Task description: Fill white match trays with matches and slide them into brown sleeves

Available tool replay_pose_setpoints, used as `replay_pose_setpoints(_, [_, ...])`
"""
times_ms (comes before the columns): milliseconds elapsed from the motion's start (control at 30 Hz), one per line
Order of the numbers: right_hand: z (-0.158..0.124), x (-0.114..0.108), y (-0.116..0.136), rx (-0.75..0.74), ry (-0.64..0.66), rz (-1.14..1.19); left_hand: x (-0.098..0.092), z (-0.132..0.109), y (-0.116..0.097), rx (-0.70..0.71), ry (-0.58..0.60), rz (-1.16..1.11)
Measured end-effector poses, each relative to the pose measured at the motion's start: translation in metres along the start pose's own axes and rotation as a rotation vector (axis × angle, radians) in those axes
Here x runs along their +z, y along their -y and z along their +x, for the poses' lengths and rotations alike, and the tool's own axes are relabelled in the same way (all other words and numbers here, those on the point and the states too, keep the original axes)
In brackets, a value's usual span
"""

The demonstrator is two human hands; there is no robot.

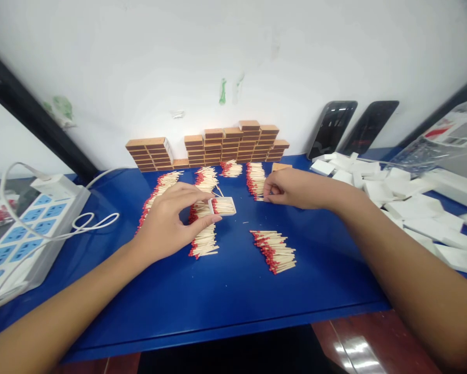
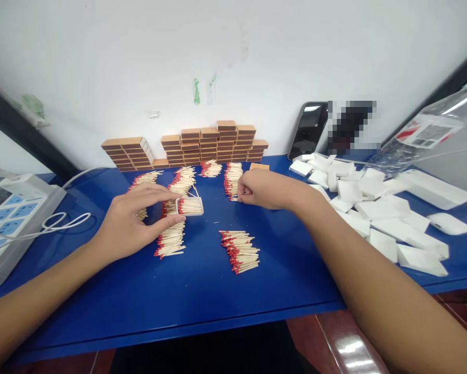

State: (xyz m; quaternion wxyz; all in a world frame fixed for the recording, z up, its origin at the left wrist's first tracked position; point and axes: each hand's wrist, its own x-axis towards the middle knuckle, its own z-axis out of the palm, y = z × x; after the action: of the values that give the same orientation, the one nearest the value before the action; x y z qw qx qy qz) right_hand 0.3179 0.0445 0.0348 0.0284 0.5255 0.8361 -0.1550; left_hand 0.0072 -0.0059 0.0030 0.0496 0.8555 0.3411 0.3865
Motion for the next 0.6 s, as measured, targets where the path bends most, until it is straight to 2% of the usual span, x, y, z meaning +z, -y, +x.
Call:
replay_pose_setpoints(133, [0.001,0.003,0.004,-0.017,0.018,-0.006,0.001,0.000,0.001,-0.003,0.004,0.001])
replay_pose_setpoints(333, [0.002,0.007,0.006,-0.053,-0.022,0.034,0.002,0.000,0.002,-0.006,0.006,0.001])
replay_pose_setpoints(467, [-0.004,0.004,0.010,-0.134,-0.057,0.082,0.002,0.000,0.003,-0.003,0.015,-0.003])
replay_pose_setpoints(600, [-0.012,0.002,0.029,-0.238,-0.107,0.229,0.003,0.000,0.002,-0.003,0.026,-0.004])
